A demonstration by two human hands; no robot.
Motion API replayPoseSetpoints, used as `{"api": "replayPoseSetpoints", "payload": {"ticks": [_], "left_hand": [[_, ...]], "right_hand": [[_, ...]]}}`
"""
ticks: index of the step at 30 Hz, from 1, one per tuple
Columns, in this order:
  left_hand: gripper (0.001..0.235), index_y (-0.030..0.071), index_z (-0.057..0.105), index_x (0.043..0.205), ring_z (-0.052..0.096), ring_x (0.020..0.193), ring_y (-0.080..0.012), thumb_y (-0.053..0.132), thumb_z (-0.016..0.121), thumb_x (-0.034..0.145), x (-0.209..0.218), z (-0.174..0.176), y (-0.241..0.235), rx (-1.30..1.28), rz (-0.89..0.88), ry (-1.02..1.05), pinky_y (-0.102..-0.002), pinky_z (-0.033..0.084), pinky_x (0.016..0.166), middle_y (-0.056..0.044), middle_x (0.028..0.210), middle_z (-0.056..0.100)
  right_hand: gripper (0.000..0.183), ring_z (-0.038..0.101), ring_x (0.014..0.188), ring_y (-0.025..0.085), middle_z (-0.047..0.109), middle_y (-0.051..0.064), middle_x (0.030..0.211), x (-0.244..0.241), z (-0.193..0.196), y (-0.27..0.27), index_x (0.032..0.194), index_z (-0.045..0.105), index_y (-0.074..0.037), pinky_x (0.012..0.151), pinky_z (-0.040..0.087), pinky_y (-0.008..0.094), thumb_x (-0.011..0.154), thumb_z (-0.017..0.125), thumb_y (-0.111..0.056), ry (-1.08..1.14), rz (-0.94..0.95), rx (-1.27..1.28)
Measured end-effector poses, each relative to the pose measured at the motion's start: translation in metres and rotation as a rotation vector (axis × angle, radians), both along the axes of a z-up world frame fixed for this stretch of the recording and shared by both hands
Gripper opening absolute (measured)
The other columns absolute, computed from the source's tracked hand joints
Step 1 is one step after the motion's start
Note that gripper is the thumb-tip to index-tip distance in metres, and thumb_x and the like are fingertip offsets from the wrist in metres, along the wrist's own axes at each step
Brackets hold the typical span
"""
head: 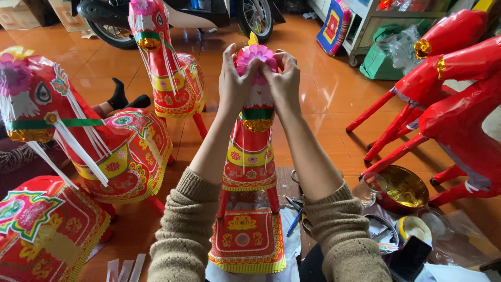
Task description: Decorating traditional paper horse effigies with colorful paper cutouts and flowers.
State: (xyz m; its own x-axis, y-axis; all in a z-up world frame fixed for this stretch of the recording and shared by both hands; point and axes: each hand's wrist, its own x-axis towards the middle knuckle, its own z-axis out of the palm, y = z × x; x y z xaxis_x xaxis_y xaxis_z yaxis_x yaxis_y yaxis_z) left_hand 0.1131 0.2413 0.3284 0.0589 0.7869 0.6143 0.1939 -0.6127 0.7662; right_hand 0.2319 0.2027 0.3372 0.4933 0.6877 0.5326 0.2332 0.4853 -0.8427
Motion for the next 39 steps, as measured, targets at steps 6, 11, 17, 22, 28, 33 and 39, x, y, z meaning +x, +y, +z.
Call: {"api": "replayPoseSetpoints", "payload": {"ticks": [6,11,17,22,28,33,39], "left_hand": [[0.074,0.014,0.038,0.137,0.060,0.121,-0.0332,0.059,0.062,0.083,-0.003,-0.001,0.001,0.049,0.024,0.024,-0.045,0.050,0.092,-0.021,0.132,0.060],[0.068,0.014,0.041,0.134,0.060,0.119,-0.0296,0.052,0.065,0.083,-0.004,-0.003,0.008,0.043,0.012,-0.002,-0.041,0.050,0.092,-0.018,0.131,0.058],[0.079,0.017,0.043,0.135,0.055,0.114,-0.0217,0.051,0.074,0.072,-0.006,0.003,0.008,-0.143,-0.071,-0.117,-0.033,0.048,0.097,-0.012,0.123,0.050],[0.085,0.016,0.041,0.138,0.053,0.110,-0.0199,0.049,0.078,0.070,-0.006,0.002,0.015,-0.188,-0.144,-0.176,-0.030,0.055,0.092,-0.013,0.122,0.046],[0.099,0.011,0.027,0.143,0.061,0.110,-0.0235,0.056,0.075,0.068,-0.013,0.000,0.007,-0.261,-0.365,-0.257,-0.031,0.060,0.088,-0.016,0.124,0.049],[0.096,0.015,0.018,0.146,0.055,0.125,-0.0284,0.048,0.074,0.076,-0.021,-0.010,0.009,-0.268,-0.535,-0.293,-0.038,0.058,0.097,-0.022,0.143,0.038],[0.090,0.015,0.024,0.145,0.045,0.135,-0.0327,0.055,0.070,0.078,-0.031,-0.013,-0.003,-0.268,-0.501,-0.228,-0.043,0.051,0.105,-0.026,0.150,0.030]], "right_hand": [[0.031,0.056,0.078,0.011,0.058,0.002,0.090,-0.005,0.006,-0.014,0.098,0.057,-0.012,0.068,0.056,0.021,0.078,0.081,-0.014,0.130,0.123,0.021],[0.030,0.060,0.084,0.012,0.061,0.004,0.091,-0.003,0.002,-0.010,0.099,0.058,-0.011,0.073,0.058,0.023,0.078,0.079,-0.006,0.230,0.183,0.063],[0.036,0.060,0.092,0.017,0.063,0.008,0.104,0.004,0.007,-0.020,0.109,0.056,-0.012,0.078,0.058,0.028,0.080,0.069,0.006,0.329,0.296,0.009],[0.039,0.056,0.123,0.025,0.053,0.012,0.137,0.019,-0.008,-0.019,0.130,0.052,-0.017,0.100,0.056,0.033,0.095,0.052,0.000,-0.219,0.083,0.117],[0.049,0.031,0.145,0.030,0.030,0.010,0.155,0.029,-0.034,-0.038,0.121,0.069,-0.014,0.125,0.031,0.049,0.093,0.049,0.021,-0.693,-0.058,0.304],[0.056,0.041,0.132,0.030,0.045,0.012,0.140,0.023,-0.029,-0.051,0.119,0.065,-0.007,0.110,0.048,0.043,0.082,0.040,0.028,-0.771,-0.214,0.390],[0.053,0.040,0.132,0.033,0.046,0.013,0.140,0.019,-0.035,-0.034,0.119,0.064,-0.011,0.115,0.038,0.048,0.082,0.055,0.025,-0.956,-0.239,0.431]]}}
